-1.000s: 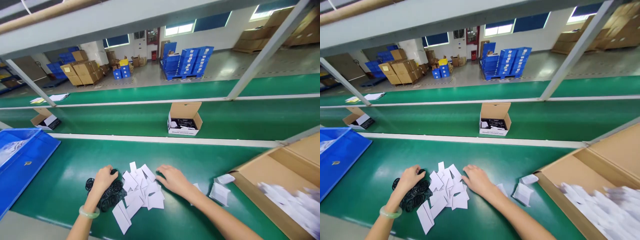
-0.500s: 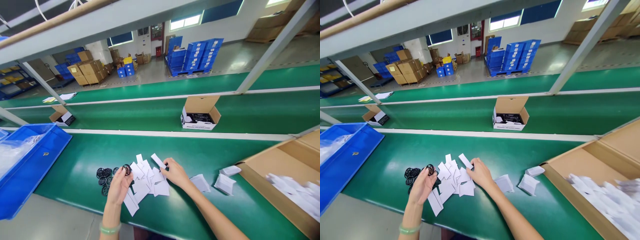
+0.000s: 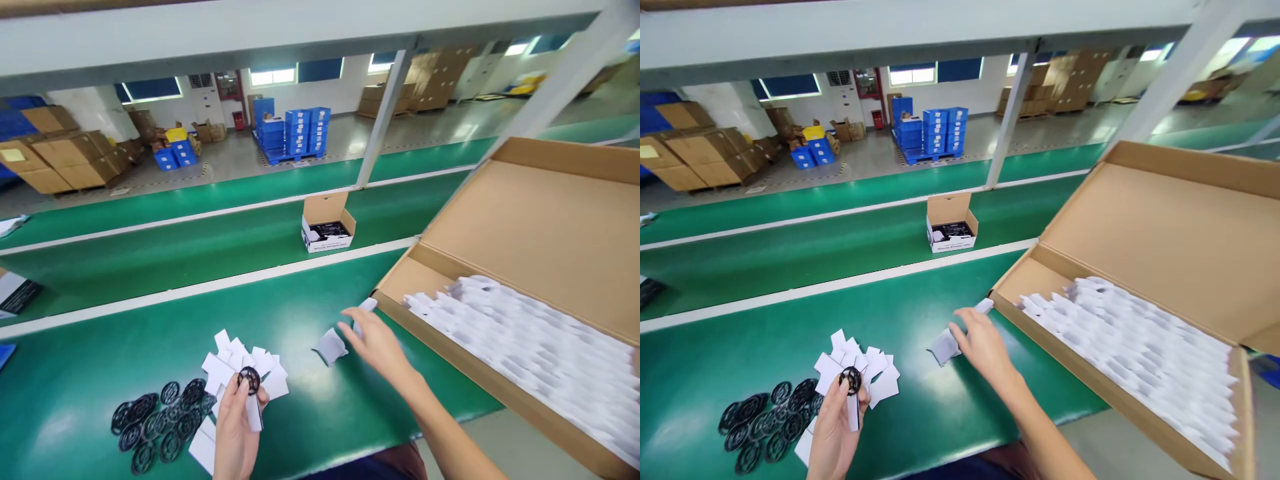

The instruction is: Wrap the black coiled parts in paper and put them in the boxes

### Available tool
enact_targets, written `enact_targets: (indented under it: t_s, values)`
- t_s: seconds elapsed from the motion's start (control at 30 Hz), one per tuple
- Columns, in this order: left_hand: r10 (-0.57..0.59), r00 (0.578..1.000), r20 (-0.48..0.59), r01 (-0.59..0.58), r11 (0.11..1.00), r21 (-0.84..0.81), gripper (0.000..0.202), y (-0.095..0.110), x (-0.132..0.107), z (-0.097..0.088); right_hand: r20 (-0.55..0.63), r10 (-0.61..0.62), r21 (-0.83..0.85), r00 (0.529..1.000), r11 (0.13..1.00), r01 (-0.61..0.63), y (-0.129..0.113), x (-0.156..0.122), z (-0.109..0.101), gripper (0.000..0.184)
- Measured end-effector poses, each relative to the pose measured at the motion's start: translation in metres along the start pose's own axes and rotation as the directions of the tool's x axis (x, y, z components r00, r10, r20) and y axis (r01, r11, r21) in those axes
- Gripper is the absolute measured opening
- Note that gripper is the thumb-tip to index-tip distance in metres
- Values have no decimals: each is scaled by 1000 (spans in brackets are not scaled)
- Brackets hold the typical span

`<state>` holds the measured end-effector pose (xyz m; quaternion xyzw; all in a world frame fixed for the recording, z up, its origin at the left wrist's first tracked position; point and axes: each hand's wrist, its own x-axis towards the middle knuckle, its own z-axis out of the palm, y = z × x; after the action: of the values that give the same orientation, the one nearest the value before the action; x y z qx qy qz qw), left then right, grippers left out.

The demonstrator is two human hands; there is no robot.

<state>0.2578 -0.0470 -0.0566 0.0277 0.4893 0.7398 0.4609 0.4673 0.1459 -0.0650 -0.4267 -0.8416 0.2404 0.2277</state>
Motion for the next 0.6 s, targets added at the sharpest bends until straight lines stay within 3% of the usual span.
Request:
enact_targets:
  t_s: [0.1, 0.23, 0.33, 0.47, 0.53, 0.6]
  values:
    - [10, 1000, 20, -12, 994, 105, 33, 0, -5, 5, -28, 104, -344, 994, 933, -107, 52, 7, -10, 37]
    - [9, 999, 47, -17, 984, 176, 37, -8, -6, 14, -8, 135, -393, 991, 911, -127, 75, 13, 1, 38]
    - [12, 997, 75, -27, 978, 208, 43, -16, -1, 14, -32, 110, -255, 993, 960, -115, 63, 10, 19, 26]
    - [-34, 994, 105, 8, 971, 238, 69, -21, 6, 12, -129, 78, 11, 989, 997, -78, 41, 4, 41, 22]
    - [-69, 988, 140, 33, 968, 247, 70, -22, 8, 8, -175, 115, 231, 978, 970, -72, 35, 3, 48, 24]
    - [-101, 979, 175, 51, 961, 271, 58, -22, 11, 1, -169, 177, 504, 970, 861, -69, 32, 4, 49, 27]
